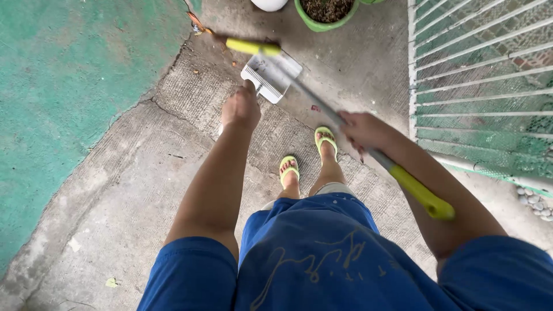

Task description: Sweeping the tiled floor of a balcony and collecting the dirt with a dustpan.

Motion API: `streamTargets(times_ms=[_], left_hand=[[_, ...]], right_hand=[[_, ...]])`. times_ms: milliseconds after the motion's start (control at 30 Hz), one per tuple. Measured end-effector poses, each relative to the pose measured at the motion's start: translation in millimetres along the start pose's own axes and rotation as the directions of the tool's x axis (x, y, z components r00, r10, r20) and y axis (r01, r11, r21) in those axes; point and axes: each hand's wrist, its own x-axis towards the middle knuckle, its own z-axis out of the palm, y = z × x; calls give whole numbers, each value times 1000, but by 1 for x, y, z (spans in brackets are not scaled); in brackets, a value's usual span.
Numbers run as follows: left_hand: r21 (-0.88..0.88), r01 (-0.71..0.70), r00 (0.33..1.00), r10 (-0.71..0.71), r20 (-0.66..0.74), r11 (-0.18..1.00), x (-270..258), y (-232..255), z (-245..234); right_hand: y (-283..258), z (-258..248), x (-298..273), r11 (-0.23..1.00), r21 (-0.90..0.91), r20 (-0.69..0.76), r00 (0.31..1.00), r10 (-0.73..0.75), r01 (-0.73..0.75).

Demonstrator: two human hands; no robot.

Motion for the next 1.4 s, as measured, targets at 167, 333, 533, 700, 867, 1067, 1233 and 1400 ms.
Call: streamTargets(times_ms=[167,333,533,700,867,1067,1233,1400], left_hand=[[-118,115,993,-113,23,986,-1,1,15],[85,-41,998,45,-47,996,2,-3,18],[60,-10,1000,11,-14,998,19,-11,42],[28,-24,997,26,-66,999,5,-7,44],[52,-34,997,37,-65,998,-2,-8,19],[90,-194,978,199,-56,977,-54,13,-16],[128,-193,981,190,34,973,-51,19,20],[149,-242,969,247,-13,959,-43,37,53]], right_hand=[[-5,26,114,993,36,-137,984,-110,116],[12,24,122,986,-116,1,993,-117,117],[10,-16,30,996,-34,-51,996,-79,77],[78,36,89,978,124,-47,985,-164,169],[48,20,-46,967,253,67,998,-20,2],[92,-23,-93,982,110,-144,975,169,-154],[159,-51,-1,910,414,-394,895,209,-31],[129,39,-27,976,201,-341,929,145,-79]])
